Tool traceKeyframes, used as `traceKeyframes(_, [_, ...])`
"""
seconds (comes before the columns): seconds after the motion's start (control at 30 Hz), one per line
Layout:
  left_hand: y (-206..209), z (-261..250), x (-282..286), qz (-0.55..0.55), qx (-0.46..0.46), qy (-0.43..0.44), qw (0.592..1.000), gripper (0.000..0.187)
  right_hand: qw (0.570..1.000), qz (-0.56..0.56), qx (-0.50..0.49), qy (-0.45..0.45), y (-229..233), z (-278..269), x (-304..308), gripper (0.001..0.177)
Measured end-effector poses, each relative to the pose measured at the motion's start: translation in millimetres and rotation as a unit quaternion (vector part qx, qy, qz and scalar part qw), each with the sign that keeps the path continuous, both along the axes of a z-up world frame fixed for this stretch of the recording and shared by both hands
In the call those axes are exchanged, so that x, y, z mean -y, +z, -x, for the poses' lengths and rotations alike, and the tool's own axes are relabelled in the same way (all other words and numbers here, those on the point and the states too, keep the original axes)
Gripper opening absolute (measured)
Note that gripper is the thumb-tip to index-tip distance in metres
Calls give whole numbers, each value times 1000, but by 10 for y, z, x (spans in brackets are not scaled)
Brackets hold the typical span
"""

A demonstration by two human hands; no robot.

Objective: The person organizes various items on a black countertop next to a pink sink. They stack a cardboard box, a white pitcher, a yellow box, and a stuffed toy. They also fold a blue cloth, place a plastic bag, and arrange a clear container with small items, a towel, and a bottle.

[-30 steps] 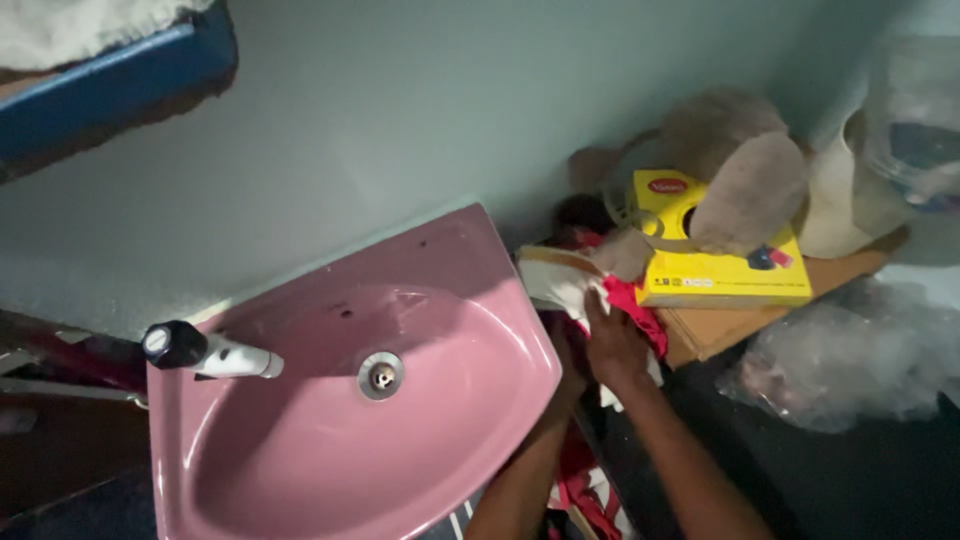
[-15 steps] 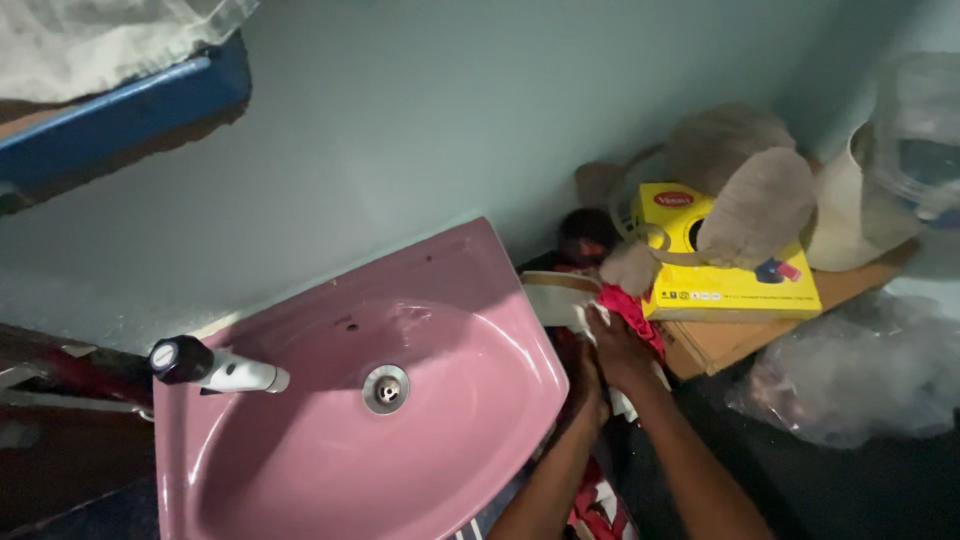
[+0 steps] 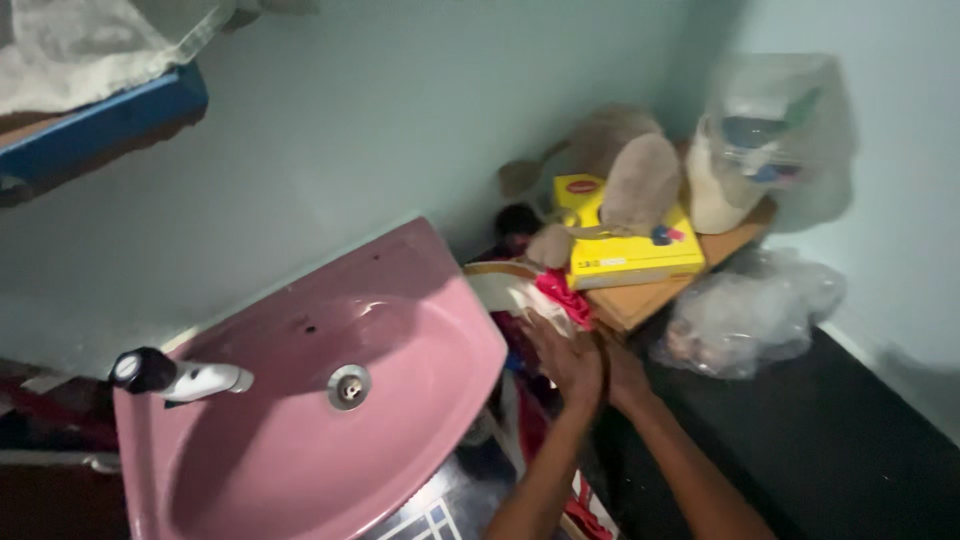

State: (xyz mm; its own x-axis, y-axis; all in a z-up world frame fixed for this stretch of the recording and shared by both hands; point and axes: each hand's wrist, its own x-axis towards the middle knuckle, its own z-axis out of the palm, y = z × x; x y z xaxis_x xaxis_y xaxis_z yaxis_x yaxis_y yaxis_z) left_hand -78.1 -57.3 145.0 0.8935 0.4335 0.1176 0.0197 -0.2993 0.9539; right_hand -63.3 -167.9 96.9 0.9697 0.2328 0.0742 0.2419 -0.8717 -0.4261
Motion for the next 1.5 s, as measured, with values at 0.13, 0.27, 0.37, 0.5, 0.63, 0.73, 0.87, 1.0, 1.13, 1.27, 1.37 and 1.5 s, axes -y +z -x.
traceKeyframes(0.13, [231,259,482,-107,10,-50,993,93,685,-711,-157,-22,-246,151,352,53])
traceKeyframes(0.27, [277,436,860,-110,61,-102,987,85,823,-564,-48,-50,62,478,740,50])
traceKeyframes(0.37, [491,594,1092,-78,53,-152,984,81,980,-140,107,-96,524,737,974,52])
traceKeyframes(0.5, [829,741,1351,-77,58,-185,978,79,981,-49,145,-117,739,874,1240,55])
traceKeyframes(0.63, [1021,891,1560,-81,50,-237,967,75,685,-722,-61,-68,599,1019,1520,47])
traceKeyframes(0.73, [1097,1035,1747,-78,50,-267,959,76,907,-371,5,-201,610,1322,1779,40])
traceKeyframes(0.87, [1157,1299,2053,-49,106,-309,944,76,882,-421,34,-210,840,1696,1983,40])
traceKeyframes(1.0, [1179,1585,2416,-90,113,-351,925,73,886,-384,57,-254,1138,2148,2209,44])
traceKeyframes(1.13, [1167,1916,2722,-109,100,-415,898,72,935,-77,39,-343,1154,2536,2456,43])
traceKeyframes(1.27, [1207,2328,2982,-116,77,-486,863,72,792,-489,76,-358,950,3010,2726,44])
traceKeyframes(1.37, [1211,2652,3213,-116,70,-530,837,70,815,-401,119,-401,942,3395,2911,42])
traceKeyframes(1.5, [1154,3012,3526,-142,65,-567,808,69,873,-49,93,-477,1152,3798,3053,45])
